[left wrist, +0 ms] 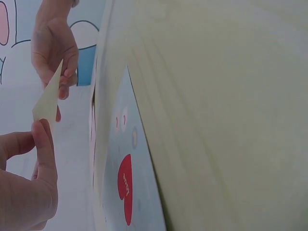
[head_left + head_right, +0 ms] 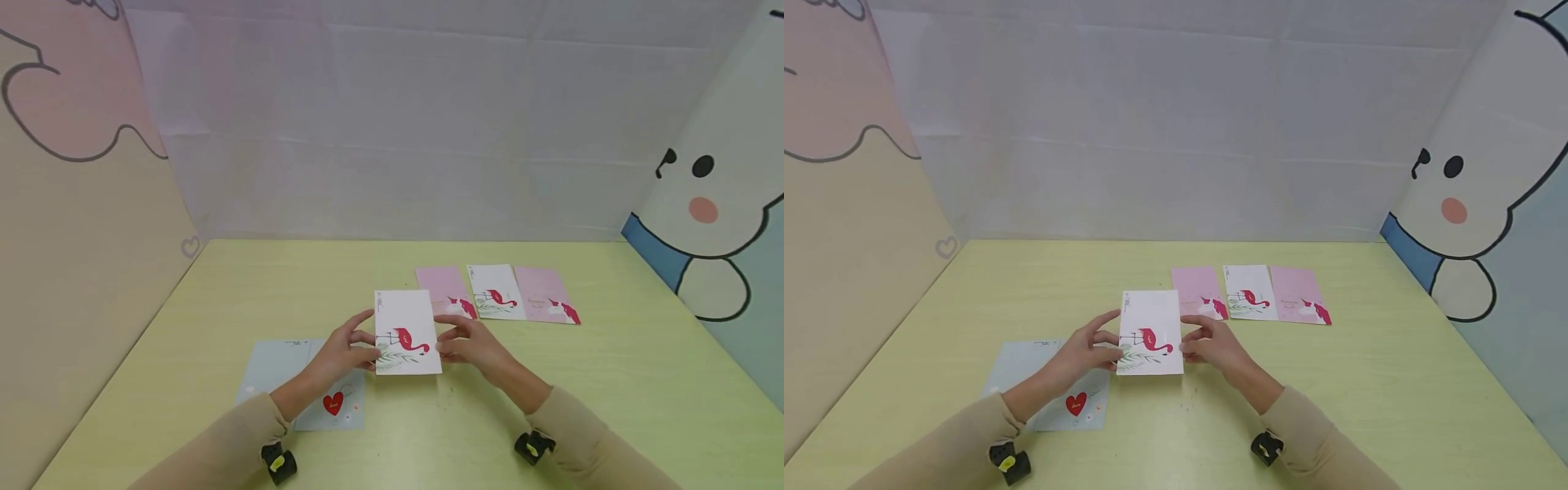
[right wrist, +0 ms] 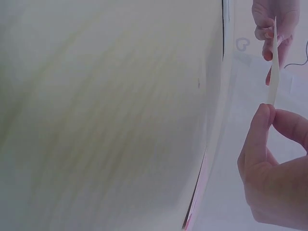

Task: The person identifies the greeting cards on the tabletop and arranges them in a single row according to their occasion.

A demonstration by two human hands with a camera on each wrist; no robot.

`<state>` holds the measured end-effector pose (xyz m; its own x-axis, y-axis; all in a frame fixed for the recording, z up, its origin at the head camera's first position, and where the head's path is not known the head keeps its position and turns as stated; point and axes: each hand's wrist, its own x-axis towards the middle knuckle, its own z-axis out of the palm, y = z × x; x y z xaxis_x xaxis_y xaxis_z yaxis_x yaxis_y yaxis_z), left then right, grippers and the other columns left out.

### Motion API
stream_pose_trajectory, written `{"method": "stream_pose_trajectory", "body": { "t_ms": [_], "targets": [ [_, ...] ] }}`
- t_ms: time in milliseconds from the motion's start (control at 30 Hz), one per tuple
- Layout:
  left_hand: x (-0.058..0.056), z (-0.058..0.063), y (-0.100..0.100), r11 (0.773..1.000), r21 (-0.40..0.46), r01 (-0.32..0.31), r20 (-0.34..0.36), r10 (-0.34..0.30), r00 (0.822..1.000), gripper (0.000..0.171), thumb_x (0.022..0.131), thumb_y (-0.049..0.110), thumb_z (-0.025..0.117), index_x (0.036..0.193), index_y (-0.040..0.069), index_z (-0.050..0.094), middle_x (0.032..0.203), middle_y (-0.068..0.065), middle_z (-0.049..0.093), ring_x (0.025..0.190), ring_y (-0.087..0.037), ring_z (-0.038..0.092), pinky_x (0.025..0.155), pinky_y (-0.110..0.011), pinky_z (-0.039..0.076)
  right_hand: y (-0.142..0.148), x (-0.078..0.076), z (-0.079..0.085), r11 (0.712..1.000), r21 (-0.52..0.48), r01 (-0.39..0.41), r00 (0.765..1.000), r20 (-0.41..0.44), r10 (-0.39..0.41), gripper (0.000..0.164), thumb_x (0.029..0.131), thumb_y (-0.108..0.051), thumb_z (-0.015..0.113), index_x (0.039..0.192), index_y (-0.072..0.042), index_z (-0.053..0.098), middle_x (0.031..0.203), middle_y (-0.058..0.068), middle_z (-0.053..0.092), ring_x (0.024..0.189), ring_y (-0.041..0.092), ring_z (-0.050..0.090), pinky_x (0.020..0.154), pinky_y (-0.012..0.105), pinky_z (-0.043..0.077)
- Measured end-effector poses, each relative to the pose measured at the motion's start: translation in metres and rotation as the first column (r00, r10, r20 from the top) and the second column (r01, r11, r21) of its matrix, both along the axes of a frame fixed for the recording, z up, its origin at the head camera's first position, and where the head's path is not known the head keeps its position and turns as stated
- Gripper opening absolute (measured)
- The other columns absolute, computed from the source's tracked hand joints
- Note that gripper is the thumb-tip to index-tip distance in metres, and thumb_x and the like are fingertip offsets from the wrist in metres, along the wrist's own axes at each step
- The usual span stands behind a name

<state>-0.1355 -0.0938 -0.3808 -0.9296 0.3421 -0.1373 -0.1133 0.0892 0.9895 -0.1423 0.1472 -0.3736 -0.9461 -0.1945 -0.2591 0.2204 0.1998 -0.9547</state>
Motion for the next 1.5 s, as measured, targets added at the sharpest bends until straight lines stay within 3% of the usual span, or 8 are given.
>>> {"method": "stream_pose_trajectory", "body": {
  "t_ms": [167,433,800,1167,1500],
  "targets": [
    [0.003,-0.002,0.003,0.999,-0.013,0.043,-0.001,-0.043,0.999,0.069,0.080,0.004,0.063,0.138,0.009,0.026,0.093,-0.013,0.057,0.070,-0.024,0.059,0.066,-0.035,0.051,0.005,0.007,-0.001,1.000,0.015,-0.009,1.000,0.005,0.009,0.047,0.080,0.004,0.059,0.125,-0.002,0.045,0.090,0.014,0.053,0.074,0.023,0.057,0.070,0.034,0.050],
    [0.012,-0.006,0.006,0.990,-0.112,0.087,-0.036,-0.091,0.995,0.072,0.078,0.007,0.066,0.138,0.005,0.026,0.086,-0.009,0.059,0.066,-0.022,0.061,0.062,-0.032,0.051,0.008,0.015,-0.001,0.999,0.047,-0.018,1.000,0.006,0.017,0.050,0.079,0.003,0.060,0.126,-0.002,0.045,0.090,0.014,0.053,0.073,0.022,0.056,0.069,0.034,0.051],
    [0.023,0.000,0.006,0.960,-0.219,0.174,-0.085,-0.196,0.977,0.074,0.078,0.002,0.064,0.136,-0.007,0.020,0.074,-0.006,0.059,0.060,-0.024,0.060,0.060,-0.032,0.050,0.011,0.020,-0.008,0.995,0.083,-0.053,0.998,0.051,0.048,0.052,0.079,-0.001,0.063,0.126,-0.003,0.044,0.089,0.013,0.053,0.073,0.023,0.057,0.068,0.033,0.051],
    [0.025,-0.005,0.004,0.921,-0.338,0.196,-0.084,-0.237,0.968,0.075,0.077,0.010,0.067,0.136,-0.004,0.023,0.070,0.000,0.059,0.057,-0.017,0.058,0.050,-0.030,0.047,0.011,0.025,-0.009,0.988,0.097,-0.119,0.992,0.051,0.115,0.057,0.077,-0.002,0.065,0.128,0.000,0.040,0.088,0.012,0.052,0.071,0.021,0.056,0.067,0.033,0.051],
    [0.027,-0.007,0.002,0.907,-0.361,0.218,-0.081,-0.263,0.961,0.076,0.076,0.009,0.067,0.135,-0.007,0.022,0.069,0.001,0.060,0.057,-0.017,0.058,0.052,-0.029,0.047,0.009,0.025,-0.012,0.981,0.108,-0.164,0.986,0.045,0.160,0.057,0.077,0.001,0.064,0.127,0.003,0.038,0.085,0.012,0.052,0.068,0.020,0.055,0.064,0.032,0.051]
  ]
}}
